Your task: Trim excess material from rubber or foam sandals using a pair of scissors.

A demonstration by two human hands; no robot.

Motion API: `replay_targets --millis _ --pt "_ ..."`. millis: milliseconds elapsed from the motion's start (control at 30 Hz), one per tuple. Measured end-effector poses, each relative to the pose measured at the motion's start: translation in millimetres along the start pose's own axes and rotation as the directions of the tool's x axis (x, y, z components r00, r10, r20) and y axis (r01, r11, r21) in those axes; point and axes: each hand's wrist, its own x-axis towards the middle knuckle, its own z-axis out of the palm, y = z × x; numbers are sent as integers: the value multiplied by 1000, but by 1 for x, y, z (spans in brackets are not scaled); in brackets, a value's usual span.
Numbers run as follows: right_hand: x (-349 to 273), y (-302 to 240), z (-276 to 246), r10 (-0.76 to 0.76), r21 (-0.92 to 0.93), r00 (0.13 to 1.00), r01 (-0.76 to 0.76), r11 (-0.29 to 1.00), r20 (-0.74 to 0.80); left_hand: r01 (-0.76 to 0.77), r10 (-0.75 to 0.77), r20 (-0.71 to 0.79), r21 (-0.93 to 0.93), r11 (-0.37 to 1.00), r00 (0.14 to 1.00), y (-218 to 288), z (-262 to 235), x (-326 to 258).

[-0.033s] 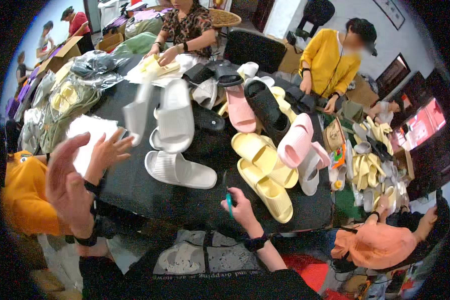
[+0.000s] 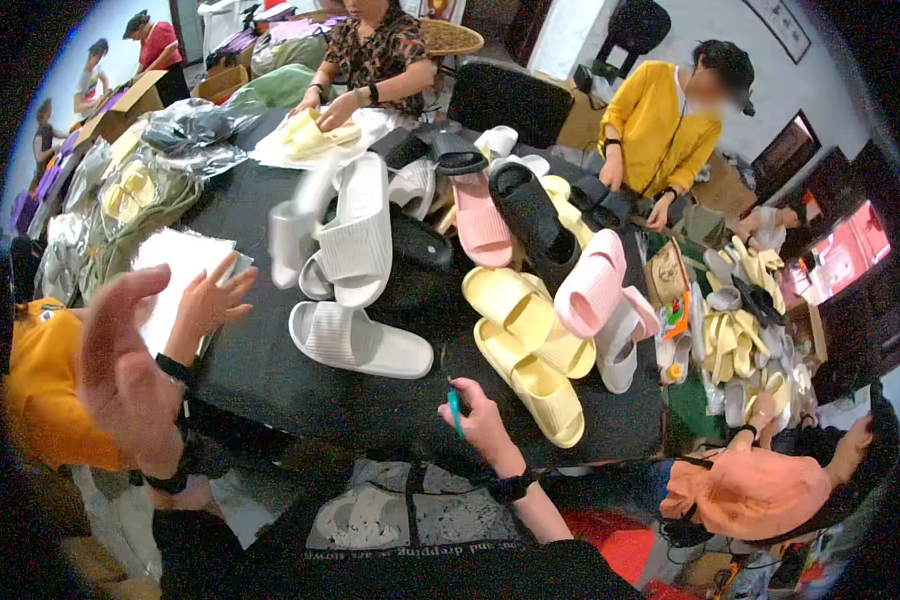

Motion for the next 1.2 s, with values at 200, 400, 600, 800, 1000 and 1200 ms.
replay_targets --millis 200,400,600,800,1000,1200 --pt "4 -16 0 -17 -197 989 47 979 150 -292 293 31 -34 956 956 0 -33 22" --pt "8 -21 -10 127 23 983 -131 991 132 -334 333 51 20 942 942 -11 -38 32" --pt "15 -30 -17 145 141 987 -154 978 72 -398 389 100 100 912 916 -19 -49 47" --pt "14 -39 -9 250 112 967 -254 961 46 -460 423 195 226 859 885 -30 -66 68" --pt "24 -28 -23 212 160 977 -208 965 -7 -424 334 433 129 896 837 -36 -32 75" --pt "29 -9 -21 210 198 978 -204 959 -10 -385 296 319 265 884 900 -24 33 118"
